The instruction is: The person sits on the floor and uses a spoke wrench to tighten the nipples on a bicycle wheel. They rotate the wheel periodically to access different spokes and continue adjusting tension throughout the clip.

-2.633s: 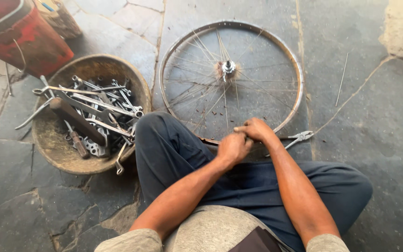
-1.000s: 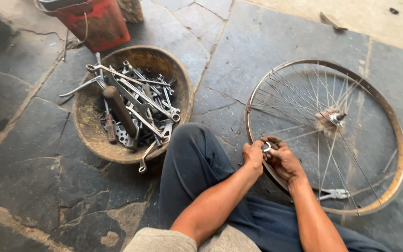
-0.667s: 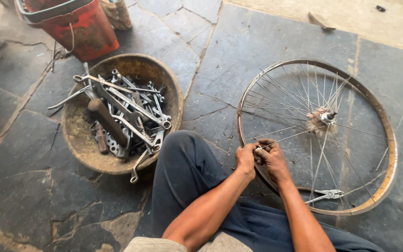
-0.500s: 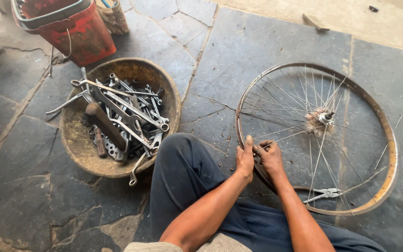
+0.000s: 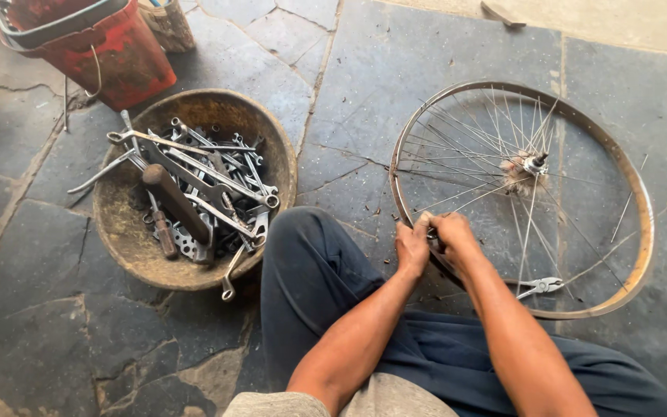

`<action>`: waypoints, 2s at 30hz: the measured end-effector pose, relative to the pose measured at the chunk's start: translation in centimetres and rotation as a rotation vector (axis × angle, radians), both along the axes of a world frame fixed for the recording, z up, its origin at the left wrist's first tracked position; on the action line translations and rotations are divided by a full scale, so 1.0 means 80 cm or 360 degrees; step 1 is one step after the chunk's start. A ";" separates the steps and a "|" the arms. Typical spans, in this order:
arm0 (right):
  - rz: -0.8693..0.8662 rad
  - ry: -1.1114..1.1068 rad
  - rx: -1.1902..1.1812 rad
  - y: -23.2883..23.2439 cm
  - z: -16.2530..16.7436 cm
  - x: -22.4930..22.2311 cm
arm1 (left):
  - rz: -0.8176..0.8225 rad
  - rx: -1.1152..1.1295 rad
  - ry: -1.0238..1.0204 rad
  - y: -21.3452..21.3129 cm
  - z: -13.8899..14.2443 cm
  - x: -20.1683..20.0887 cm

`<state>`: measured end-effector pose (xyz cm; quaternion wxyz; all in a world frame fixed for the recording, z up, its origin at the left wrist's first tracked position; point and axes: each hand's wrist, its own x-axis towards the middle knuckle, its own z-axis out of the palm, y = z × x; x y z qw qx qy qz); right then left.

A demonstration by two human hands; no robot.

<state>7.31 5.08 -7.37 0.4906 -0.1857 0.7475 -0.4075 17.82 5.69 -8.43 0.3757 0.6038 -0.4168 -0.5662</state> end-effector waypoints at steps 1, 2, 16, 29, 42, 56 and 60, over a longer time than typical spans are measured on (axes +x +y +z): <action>0.0003 -0.0067 0.0003 0.001 0.002 -0.001 | 0.0021 0.0021 0.0059 0.001 0.004 0.002; 0.0009 -0.0132 0.0005 0.003 0.003 -0.002 | 0.0046 0.0042 0.0121 0.001 0.007 0.003; -0.0160 0.0602 -0.0230 0.034 -0.019 0.032 | -0.0044 0.0065 -0.0230 0.003 0.024 0.014; 0.1575 0.2527 -0.1191 0.037 0.047 -0.040 | 0.0077 -0.0027 -0.0207 -0.009 0.005 -0.004; 0.1450 0.2496 -0.1547 0.002 0.010 -0.055 | 0.0137 0.0047 -0.0074 -0.032 -0.021 -0.022; 0.2330 0.0299 0.0465 -0.096 0.021 -0.069 | 0.0068 -0.0081 -0.0159 -0.038 -0.006 -0.012; 0.2179 0.0074 0.0551 -0.114 0.031 -0.064 | 0.0055 -0.0153 -0.0032 -0.044 -0.011 -0.006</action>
